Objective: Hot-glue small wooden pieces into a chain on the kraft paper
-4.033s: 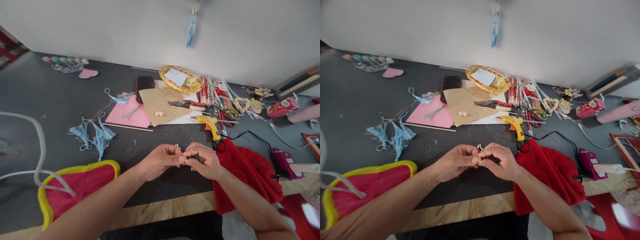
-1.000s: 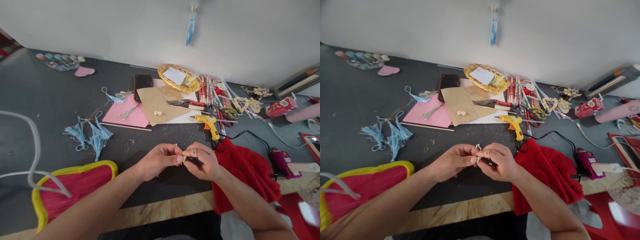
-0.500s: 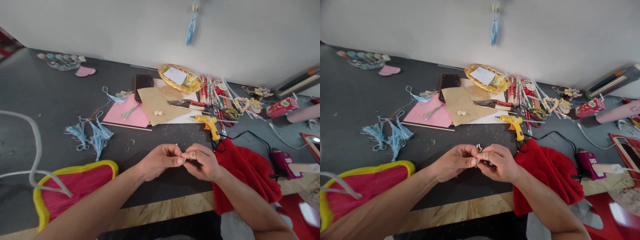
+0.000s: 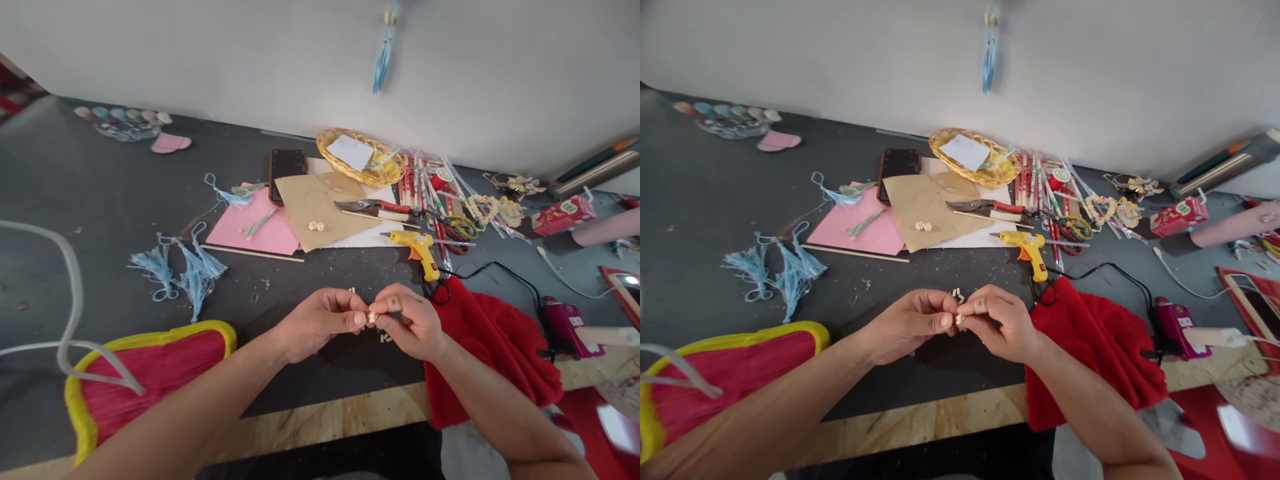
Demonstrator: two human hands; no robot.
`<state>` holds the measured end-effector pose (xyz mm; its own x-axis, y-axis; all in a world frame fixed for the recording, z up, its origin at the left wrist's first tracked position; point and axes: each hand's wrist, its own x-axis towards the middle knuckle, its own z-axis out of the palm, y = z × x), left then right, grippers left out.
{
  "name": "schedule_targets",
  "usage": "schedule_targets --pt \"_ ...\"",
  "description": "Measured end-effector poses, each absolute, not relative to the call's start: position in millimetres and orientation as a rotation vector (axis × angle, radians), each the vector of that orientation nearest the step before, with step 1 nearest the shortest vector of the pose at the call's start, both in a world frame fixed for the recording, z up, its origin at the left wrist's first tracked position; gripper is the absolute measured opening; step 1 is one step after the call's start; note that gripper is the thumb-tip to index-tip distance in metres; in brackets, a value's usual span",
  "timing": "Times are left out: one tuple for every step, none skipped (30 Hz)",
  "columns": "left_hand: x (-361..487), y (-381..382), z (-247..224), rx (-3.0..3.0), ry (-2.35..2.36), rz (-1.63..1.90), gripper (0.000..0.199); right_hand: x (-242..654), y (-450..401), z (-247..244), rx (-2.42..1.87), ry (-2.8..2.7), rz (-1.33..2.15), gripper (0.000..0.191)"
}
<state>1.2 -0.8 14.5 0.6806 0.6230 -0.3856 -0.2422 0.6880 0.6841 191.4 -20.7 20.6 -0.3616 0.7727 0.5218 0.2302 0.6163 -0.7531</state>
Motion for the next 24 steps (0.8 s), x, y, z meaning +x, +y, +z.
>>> schedule_targets --pt "1.3 -1.1 14.6 0.635 0.645 0.524 0.033 191.6 -20.7 20.9 -0.810 -1.892 0.719 0.011" --pt "1.5 -1.5 14.5 0.630 0.639 0.524 0.033 191.8 -20.6 21.2 -0.815 -1.892 0.715 0.010" --pt "1.7 -1.8 14.2 0.627 0.635 0.525 0.033 192.0 -20.5 21.4 -0.817 -1.895 0.709 0.009" --pt "1.8 -2.0 13.7 0.624 0.633 0.528 0.032 192.1 -20.5 21.4 -0.817 -1.902 0.703 0.009" --pt "1.8 -2.2 13.0 0.624 0.632 0.531 0.031 192.2 -20.4 21.3 -0.814 -1.912 0.696 0.009" --pt "1.6 -2.3 12.2 0.627 0.630 0.532 0.029 192.2 -20.4 21.0 -0.810 -1.923 0.688 0.008" --pt "1.4 -2.3 11.5 0.633 0.629 0.533 0.028 192.1 -20.4 20.6 -0.805 -1.933 0.679 0.008" --pt "1.1 -2.3 10.8 0.638 0.627 0.533 0.027 192.1 -20.4 20.2 -0.799 -1.942 0.670 0.008" --pt "0.8 -2.2 10.3 0.643 0.626 0.533 0.027 192.0 -20.4 19.8 -0.793 -1.949 0.660 0.008" --pt "0.5 -2.2 10.0 0.647 0.626 0.533 0.027 192.0 -20.4 19.5 -0.788 -1.954 0.649 0.009" --pt "0.3 -2.2 9.9 0.653 0.627 0.533 0.027 191.9 -20.5 19.2 -0.784 -1.960 0.638 0.009" --pt "0.2 -2.2 9.9 0.659 0.629 0.535 0.027 191.9 -20.5 19.1 -0.781 -1.966 0.627 0.009" --pt "0.2 -2.3 10.0 0.664 0.630 0.538 0.026 192.0 -20.5 19.0 -0.779 -1.971 0.619 0.009" --pt "0.2 -2.4 10.1 0.669 0.631 0.541 0.025 192.0 -20.5 19.0 -0.776 -1.975 0.615 0.009" --pt "0.3 -2.5 10.2 0.673 0.632 0.543 0.025 192.0 -20.6 19.0 -0.772 -1.977 0.614 0.009" --pt "0.4 -2.6 10.3 0.676 0.634 0.544 0.025 192.0 -20.6 19.1 -0.766 -1.978 0.616 0.009" --pt "0.5 -2.7 10.2 0.676 0.635 0.544 0.024 191.9 -20.6 19.2 -0.762 -1.979 0.619 0.008" --pt "0.5 -2.8 10.1 0.678 0.636 0.543 0.024 191.8 -20.6 19.3 -0.757 -1.979 0.622 0.008" --pt "0.5 -2.8 9.9 0.682 0.636 0.541 0.024 191.6 -20.6 19.4 -0.755 -1.978 0.623 0.008" --pt "0.5 -2.8 9.7 0.687 0.635 0.540 0.024 191.4 -20.6 19.5 -0.754 -1.977 0.623 0.008" --pt "0.4 -2.8 9.5 0.692 0.635 0.540 0.024 191.2 -20.6 19.7 -0.755 -1.977 0.622 0.008" --pt "0.3 -2.7 9.5 0.695 0.634 0.539 0.024 191.1 -20.7 19.8 -0.757 -1.976 0.621 0.008" --pt "0.3 -2.7 9.6 0.696 0.635 0.539 0.023 191.0 -20.6 19.9 -0.759 -1.977 0.618 0.008" --pt "0.4 -2.7 9.9 0.693 0.638 0.541 0.023 191.0 -20.6 20.0 -0.760 -1.981 0.613 0.008"
